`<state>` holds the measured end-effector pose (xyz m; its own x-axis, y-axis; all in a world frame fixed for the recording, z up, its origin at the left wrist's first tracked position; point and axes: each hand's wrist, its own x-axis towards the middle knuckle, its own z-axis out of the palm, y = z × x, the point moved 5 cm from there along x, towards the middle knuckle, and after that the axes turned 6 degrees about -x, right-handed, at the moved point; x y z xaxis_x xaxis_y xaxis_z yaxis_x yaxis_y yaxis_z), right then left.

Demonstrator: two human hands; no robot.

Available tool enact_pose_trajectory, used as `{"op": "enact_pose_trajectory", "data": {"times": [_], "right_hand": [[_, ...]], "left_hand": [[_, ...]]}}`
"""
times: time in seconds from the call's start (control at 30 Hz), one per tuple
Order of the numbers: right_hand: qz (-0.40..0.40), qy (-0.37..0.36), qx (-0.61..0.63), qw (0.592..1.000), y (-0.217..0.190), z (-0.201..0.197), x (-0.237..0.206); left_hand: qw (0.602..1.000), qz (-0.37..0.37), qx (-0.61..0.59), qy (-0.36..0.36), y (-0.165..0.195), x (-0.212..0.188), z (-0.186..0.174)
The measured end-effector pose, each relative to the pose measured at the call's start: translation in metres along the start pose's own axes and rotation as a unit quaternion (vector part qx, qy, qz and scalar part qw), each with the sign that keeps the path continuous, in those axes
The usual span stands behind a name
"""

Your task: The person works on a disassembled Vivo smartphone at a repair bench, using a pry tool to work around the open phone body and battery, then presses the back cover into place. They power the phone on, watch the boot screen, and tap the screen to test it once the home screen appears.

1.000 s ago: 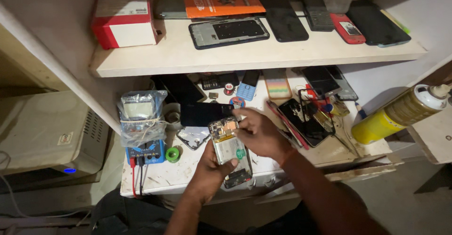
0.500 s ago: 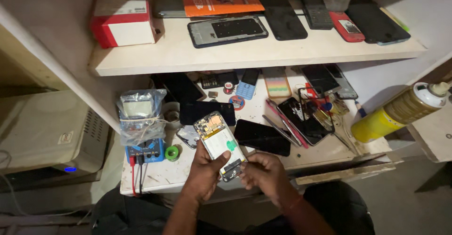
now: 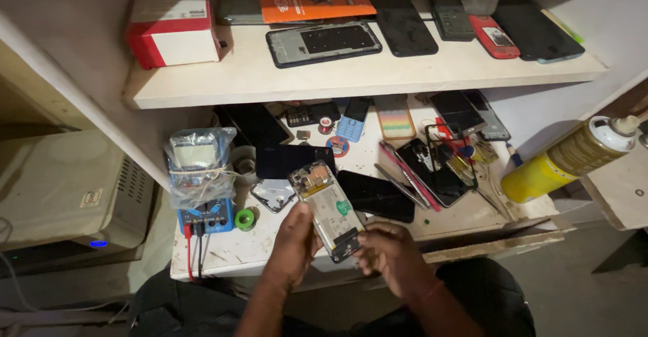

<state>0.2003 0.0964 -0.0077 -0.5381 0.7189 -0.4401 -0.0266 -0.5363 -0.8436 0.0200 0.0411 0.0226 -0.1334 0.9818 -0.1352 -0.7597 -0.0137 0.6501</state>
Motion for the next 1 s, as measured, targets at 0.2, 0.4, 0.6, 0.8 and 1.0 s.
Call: {"op": "enact_pose_trajectory", "data": {"times": [0.2,0.4,0.6,0.8,1.0], "right_hand": [[0.121,-0.067,0.088,0.986,0.021,0.015,-0.006],[0.005,-0.007,-0.131,0.991,0.005,0.049,-0.023],[-0.347,0.115,-0.408,0.836,-0.062,0.077,-0.072],[-0.432,0.128,-0.506,0.735,-0.070,0.088,-0.079],[-0.400,0.117,-0.459,0.784,-0.054,0.075,-0.068]], "left_hand": [[0.989,-0.031,-0.138,0.037,0.002,-0.002,-0.008],[0.970,0.015,-0.241,0.027,-0.001,0.005,-0.003],[0.963,0.054,-0.254,0.077,-0.001,0.014,-0.008],[0.965,0.086,-0.229,0.096,-0.001,0.015,-0.004],[0.967,0.107,-0.228,0.040,0.005,0.021,-0.008]]}}
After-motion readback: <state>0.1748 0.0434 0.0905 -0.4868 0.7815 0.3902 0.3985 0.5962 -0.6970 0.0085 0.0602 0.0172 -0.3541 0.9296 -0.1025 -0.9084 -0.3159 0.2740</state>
